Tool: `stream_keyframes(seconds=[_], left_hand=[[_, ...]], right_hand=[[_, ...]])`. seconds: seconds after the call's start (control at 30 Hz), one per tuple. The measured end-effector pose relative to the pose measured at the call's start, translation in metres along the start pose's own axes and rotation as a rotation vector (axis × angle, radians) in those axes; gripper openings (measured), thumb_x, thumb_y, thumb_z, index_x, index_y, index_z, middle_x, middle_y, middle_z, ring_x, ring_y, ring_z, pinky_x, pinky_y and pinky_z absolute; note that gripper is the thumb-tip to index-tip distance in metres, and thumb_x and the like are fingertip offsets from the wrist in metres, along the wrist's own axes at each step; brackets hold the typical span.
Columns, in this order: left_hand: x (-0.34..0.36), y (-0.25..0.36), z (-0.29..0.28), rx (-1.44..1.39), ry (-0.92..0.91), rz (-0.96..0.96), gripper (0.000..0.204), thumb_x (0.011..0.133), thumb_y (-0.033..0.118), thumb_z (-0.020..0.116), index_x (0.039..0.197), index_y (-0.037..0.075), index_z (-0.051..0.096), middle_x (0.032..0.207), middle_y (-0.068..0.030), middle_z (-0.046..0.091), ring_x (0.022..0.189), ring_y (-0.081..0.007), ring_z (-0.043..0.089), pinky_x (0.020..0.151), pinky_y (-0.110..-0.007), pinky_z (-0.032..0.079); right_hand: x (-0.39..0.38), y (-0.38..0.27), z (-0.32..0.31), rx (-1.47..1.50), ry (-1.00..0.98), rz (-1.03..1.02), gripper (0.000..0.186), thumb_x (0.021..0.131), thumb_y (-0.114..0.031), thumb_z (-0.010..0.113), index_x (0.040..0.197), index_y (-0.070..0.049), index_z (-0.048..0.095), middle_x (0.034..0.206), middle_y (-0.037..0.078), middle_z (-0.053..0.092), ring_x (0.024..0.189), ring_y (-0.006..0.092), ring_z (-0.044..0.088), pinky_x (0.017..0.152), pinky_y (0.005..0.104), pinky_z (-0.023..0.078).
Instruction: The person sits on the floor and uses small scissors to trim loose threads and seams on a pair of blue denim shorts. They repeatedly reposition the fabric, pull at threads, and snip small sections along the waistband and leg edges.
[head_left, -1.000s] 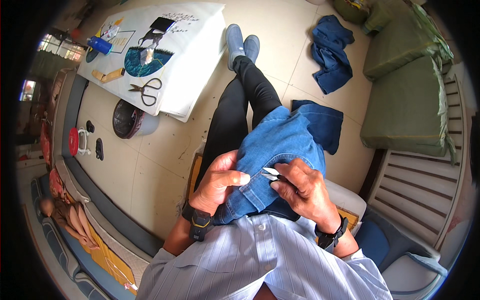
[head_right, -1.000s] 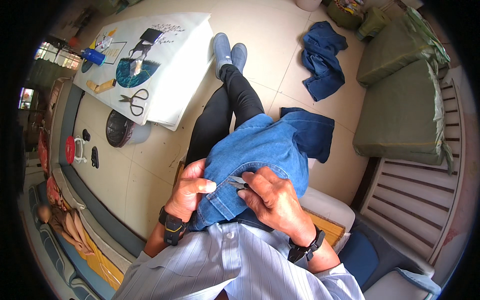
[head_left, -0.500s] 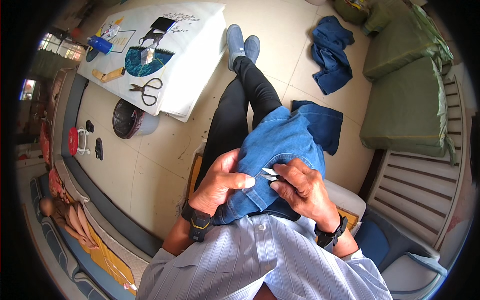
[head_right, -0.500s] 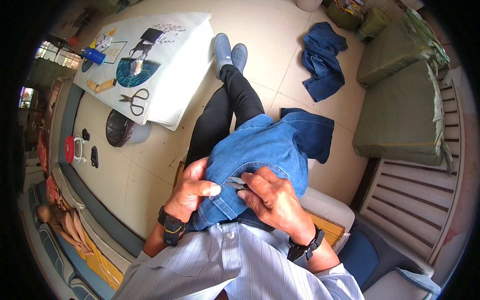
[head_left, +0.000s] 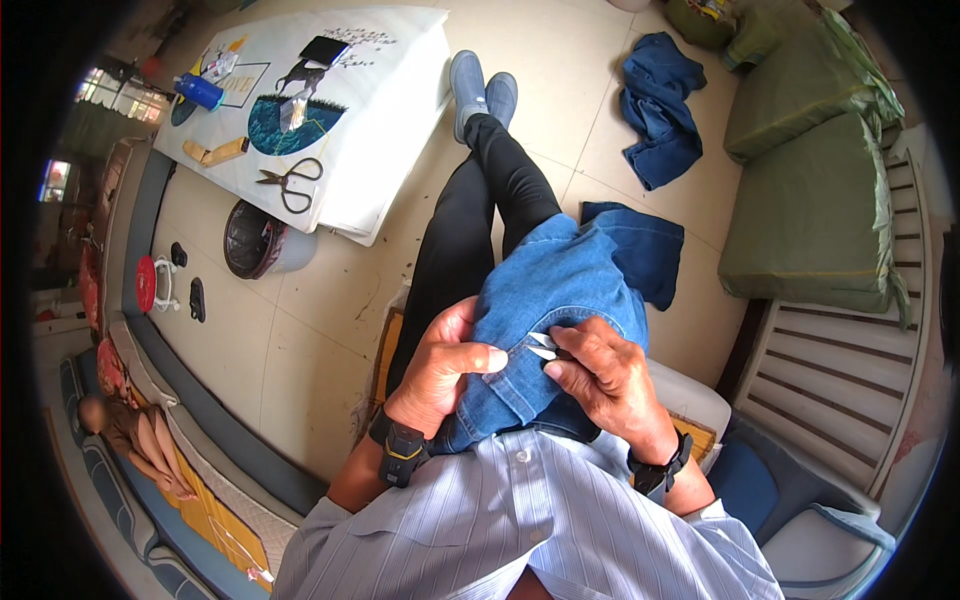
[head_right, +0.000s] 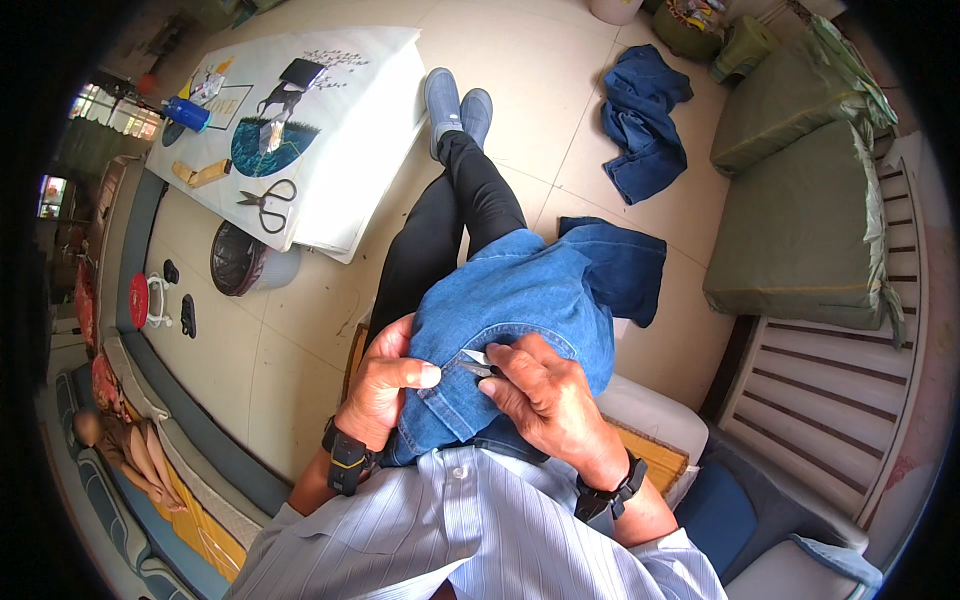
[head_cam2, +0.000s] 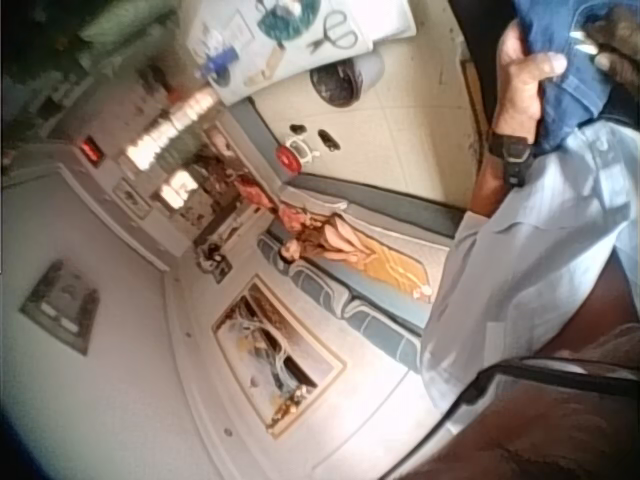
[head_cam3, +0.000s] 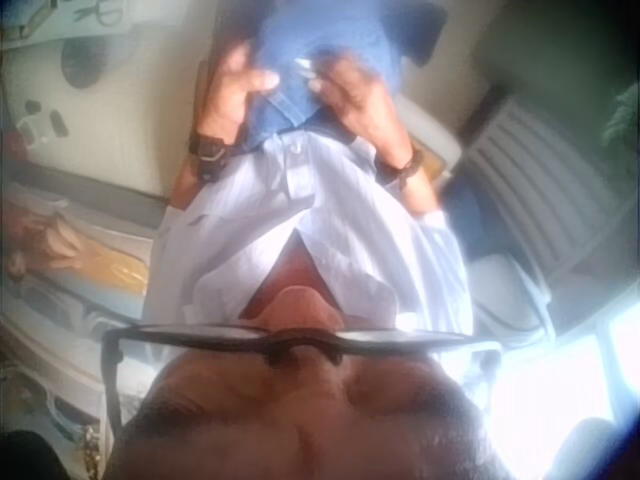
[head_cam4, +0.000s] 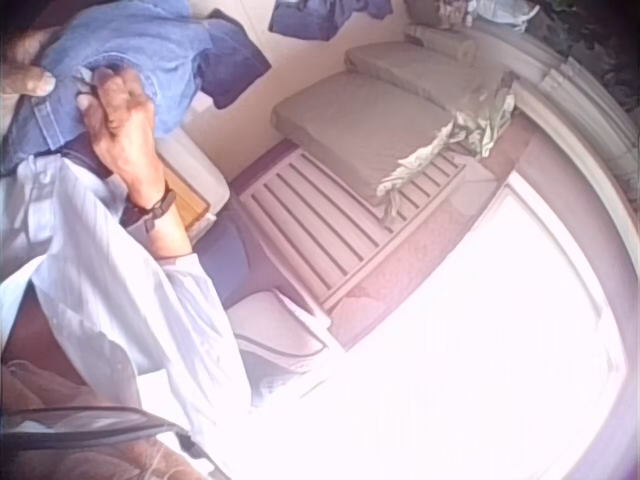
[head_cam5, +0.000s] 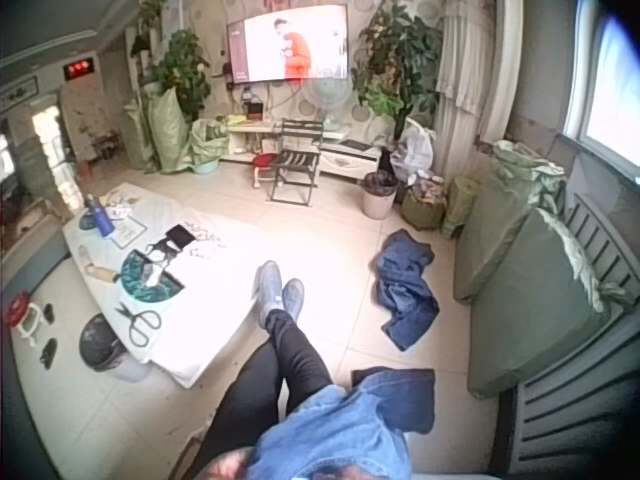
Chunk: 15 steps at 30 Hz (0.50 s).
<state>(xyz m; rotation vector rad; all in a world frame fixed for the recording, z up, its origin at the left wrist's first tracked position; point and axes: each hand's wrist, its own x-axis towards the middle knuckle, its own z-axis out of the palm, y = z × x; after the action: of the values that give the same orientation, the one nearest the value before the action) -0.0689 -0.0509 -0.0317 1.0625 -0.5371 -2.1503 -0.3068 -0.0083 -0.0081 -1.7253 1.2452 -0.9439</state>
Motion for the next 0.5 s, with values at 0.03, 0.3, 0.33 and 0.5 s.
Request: stream_keyframes(seconds=[0.03,0.3,0.33,0.5], left_hand=[[0.0002,-0.0003,0.0001,-0.007,0.0,-0.002,0.076,0.07,0.006,0.076,0.142,-0.005,0.058,0.127,-0.0134,0.072,0.114,-0.0233,0.071,0.107,-0.036,0.055],[0.0007,-0.001,0.0,-0.02,0.005,-0.008,0.076,0.069,0.007,0.077,0.142,-0.004,0.058,0.127,-0.0135,0.072,0.113,-0.0238,0.071,0.107,-0.036,0.055],[0.0005,-0.0008,0.0,-0.019,0.006,-0.008,0.076,0.069,0.007,0.077,0.142,-0.004,0.058,0.127,-0.0135,0.072,0.113,-0.0238,0.071,0.106,-0.036,0.055],[0.0003,-0.0001,0.0,-0.015,0.005,-0.006,0.075,0.07,0.007,0.077,0.141,-0.004,0.058,0.126,-0.0132,0.072,0.112,-0.0236,0.071,0.105,-0.036,0.056]], right_hand=[[-0.0001,-0.0001,-0.0002,-0.006,0.001,0.0,0.031,0.093,-0.012,0.082,0.119,0.003,0.071,0.094,0.016,0.067,0.081,0.0333,0.069,0.072,0.0396,0.055],[0.0003,-0.0026,0.0013,-0.041,0.01,-0.003,0.032,0.092,-0.01,0.083,0.119,0.002,0.072,0.093,0.015,0.066,0.078,0.0329,0.069,0.068,0.0395,0.055],[0.0003,-0.002,0.0017,-0.043,0.012,-0.011,0.032,0.092,-0.01,0.083,0.119,0.002,0.072,0.093,0.015,0.066,0.077,0.0329,0.069,0.067,0.0395,0.055],[0.0008,-0.0003,0.0032,-0.059,0.014,-0.03,0.031,0.092,-0.009,0.083,0.119,0.001,0.072,0.092,0.015,0.066,0.078,0.033,0.069,0.067,0.04,0.055]])
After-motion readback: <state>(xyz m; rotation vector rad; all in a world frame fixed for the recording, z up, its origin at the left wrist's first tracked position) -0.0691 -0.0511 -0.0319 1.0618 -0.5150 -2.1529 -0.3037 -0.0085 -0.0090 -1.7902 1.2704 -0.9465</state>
